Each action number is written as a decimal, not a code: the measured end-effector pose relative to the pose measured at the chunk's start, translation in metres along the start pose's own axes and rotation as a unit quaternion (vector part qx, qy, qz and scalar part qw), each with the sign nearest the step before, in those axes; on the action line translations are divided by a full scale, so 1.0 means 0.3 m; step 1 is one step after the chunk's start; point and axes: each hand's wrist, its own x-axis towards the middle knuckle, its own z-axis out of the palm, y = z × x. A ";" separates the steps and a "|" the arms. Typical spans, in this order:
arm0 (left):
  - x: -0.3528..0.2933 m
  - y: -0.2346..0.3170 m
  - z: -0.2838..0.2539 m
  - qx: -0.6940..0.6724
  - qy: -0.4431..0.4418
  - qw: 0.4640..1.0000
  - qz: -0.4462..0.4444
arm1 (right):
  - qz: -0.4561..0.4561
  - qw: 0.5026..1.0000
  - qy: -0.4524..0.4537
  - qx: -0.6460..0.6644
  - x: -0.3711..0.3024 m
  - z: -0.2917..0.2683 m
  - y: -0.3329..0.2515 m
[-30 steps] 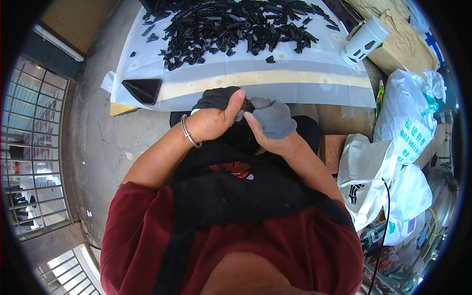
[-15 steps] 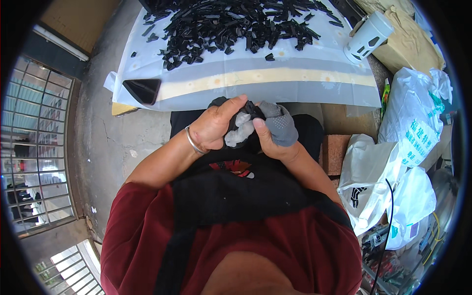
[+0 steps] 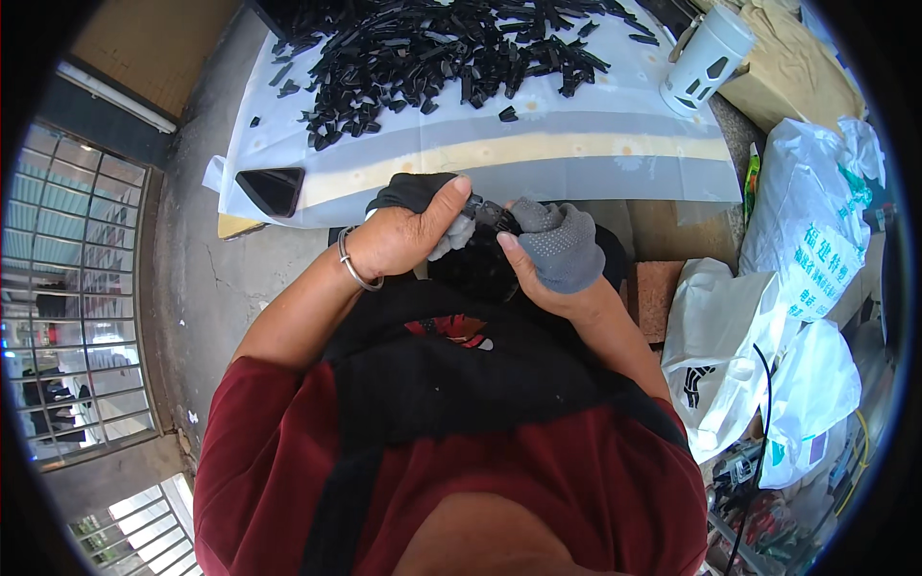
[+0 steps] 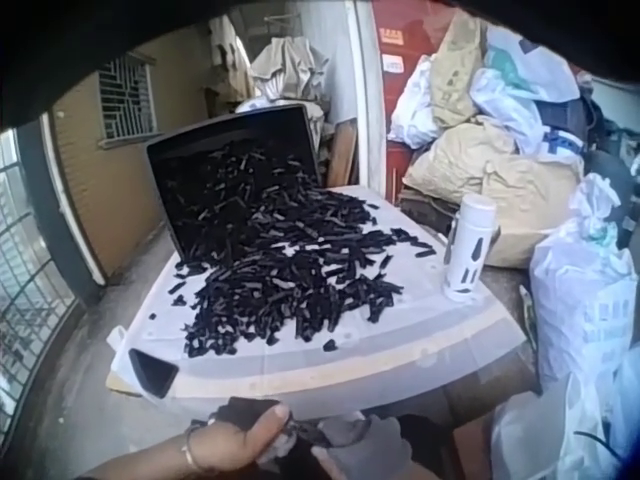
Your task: Sorting small black industrial parts from a pile on a workbench into a bucket.
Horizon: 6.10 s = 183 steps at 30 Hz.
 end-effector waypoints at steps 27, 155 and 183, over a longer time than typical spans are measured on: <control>0.069 0.008 0.014 -0.064 0.003 0.995 -0.071 | -0.001 0.998 0.039 -0.055 0.088 0.030 0.005; 0.036 -0.148 -0.163 0.366 0.106 0.922 -0.069 | 0.030 0.980 -0.189 -0.057 0.139 0.166 -0.021; 0.157 -0.332 -0.263 0.270 0.330 0.905 -0.004 | 0.012 0.943 -0.118 -0.312 0.247 0.111 0.226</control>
